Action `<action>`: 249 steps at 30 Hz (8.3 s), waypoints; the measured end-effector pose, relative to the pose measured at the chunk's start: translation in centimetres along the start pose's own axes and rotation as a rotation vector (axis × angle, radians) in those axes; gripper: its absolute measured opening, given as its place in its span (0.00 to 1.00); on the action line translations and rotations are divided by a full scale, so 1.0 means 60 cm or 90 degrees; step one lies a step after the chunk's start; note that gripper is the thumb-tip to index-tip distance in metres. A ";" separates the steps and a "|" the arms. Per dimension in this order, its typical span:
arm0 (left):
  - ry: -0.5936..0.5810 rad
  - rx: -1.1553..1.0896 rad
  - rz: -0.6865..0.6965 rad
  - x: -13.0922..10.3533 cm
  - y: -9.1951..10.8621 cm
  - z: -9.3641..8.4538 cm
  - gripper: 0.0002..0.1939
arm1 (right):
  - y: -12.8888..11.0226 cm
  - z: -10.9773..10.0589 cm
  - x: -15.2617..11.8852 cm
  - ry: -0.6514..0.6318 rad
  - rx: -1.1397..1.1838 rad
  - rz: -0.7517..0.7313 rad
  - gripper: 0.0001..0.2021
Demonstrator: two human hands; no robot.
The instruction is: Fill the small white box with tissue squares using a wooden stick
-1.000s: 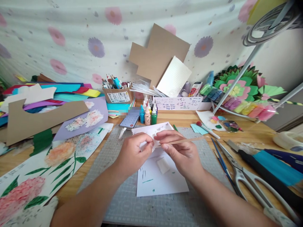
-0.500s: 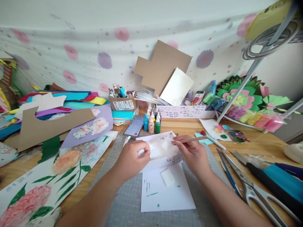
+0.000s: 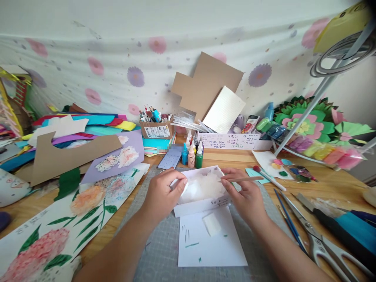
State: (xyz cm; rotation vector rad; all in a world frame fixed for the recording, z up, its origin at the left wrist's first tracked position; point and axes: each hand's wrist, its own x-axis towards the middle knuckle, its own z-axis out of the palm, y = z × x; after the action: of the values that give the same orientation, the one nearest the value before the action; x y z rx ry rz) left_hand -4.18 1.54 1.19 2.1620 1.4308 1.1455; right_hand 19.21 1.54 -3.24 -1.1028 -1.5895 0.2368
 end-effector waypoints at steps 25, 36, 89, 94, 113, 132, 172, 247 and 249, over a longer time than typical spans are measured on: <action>-0.122 -0.150 -0.021 -0.030 0.011 0.017 0.11 | -0.050 0.014 -0.018 -0.174 0.299 0.024 0.04; -0.111 0.347 0.031 0.030 -0.176 -0.065 0.23 | -0.024 0.002 -0.002 -0.073 0.328 0.167 0.05; -0.040 0.461 -0.103 0.071 -0.153 -0.015 0.23 | -0.016 0.000 -0.004 -0.076 0.330 0.233 0.02; -0.039 0.454 -0.104 0.071 -0.161 -0.008 0.21 | -0.017 0.002 -0.004 -0.074 0.333 0.234 0.01; -0.083 0.455 -0.129 0.087 -0.153 -0.010 0.27 | -0.030 -0.003 0.000 -0.069 0.318 0.222 0.03; -0.034 0.418 -0.166 0.080 -0.155 -0.024 0.22 | -0.030 -0.003 0.001 -0.077 0.309 0.227 0.08; -0.034 0.380 -0.225 0.089 -0.158 -0.019 0.20 | -0.035 -0.004 0.003 -0.070 0.289 0.204 0.07; -0.136 0.428 -0.144 0.203 -0.167 0.002 0.20 | -0.029 -0.006 -0.003 -0.072 0.275 0.145 0.04; -0.147 0.433 -0.145 0.211 -0.176 0.011 0.20 | -0.029 -0.006 -0.004 -0.076 0.273 0.147 0.04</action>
State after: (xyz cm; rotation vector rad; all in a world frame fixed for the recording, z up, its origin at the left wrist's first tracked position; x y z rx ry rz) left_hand -7.99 17.55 -0.18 2.3402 2.0938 0.3279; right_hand 18.60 0.25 -2.12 -0.9433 -1.4231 0.7727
